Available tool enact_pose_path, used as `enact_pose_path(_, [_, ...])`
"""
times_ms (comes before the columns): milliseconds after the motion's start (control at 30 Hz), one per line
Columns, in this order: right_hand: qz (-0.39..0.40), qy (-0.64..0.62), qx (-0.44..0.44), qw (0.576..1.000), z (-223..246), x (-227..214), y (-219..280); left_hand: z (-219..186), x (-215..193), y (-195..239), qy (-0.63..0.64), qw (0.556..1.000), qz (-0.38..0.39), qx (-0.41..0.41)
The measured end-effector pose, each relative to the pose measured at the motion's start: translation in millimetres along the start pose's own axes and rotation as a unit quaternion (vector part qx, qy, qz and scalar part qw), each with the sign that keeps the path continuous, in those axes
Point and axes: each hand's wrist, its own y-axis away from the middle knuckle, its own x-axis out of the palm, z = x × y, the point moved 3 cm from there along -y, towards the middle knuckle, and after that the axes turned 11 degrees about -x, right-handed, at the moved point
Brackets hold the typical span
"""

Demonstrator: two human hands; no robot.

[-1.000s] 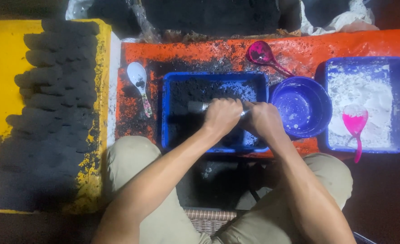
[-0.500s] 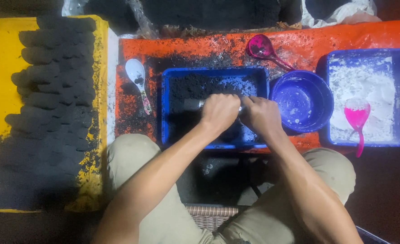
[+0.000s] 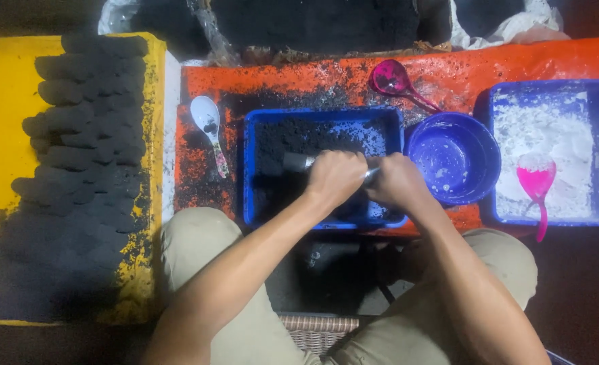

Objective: The person mixes a dark granular material in a blue tray, packs it into a cylindrical metal mold, and ejects the formed patty onto a yellow tray. They repeat this process, arranging the finished patties in rows on the tray.

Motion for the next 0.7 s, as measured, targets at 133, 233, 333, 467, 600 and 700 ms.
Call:
enact_pose_path(133, [0.019,-0.061,0.04,0.997,-4,0,-1,-4,3,-2,-0.002,1.0,-0.027,0.004])
enact_pose_path(233, [0.018,-0.107,0.048,0.993,-8,-2,1,-7,10,-2,-0.017,0.998,-0.055,0.012])
enact_pose_path(333, [0.075,-0.124,0.063,0.987,-6,-9,3,-10,13,-1,-0.007,0.995,-0.098,0.028])
enact_pose_path(467, [0.096,-0.143,0.05,0.984,23,-37,5,-10,17,0,-0.018,0.996,-0.082,0.027])
enact_pose_path(600, [0.076,-0.184,0.021,0.98,31,-45,8,-11,17,1,-0.011,0.995,-0.097,0.027])
enact_pose_path(700, [0.062,-0.253,0.043,0.964,35,-59,10,-6,-8,-4,-0.021,0.994,-0.108,0.021])
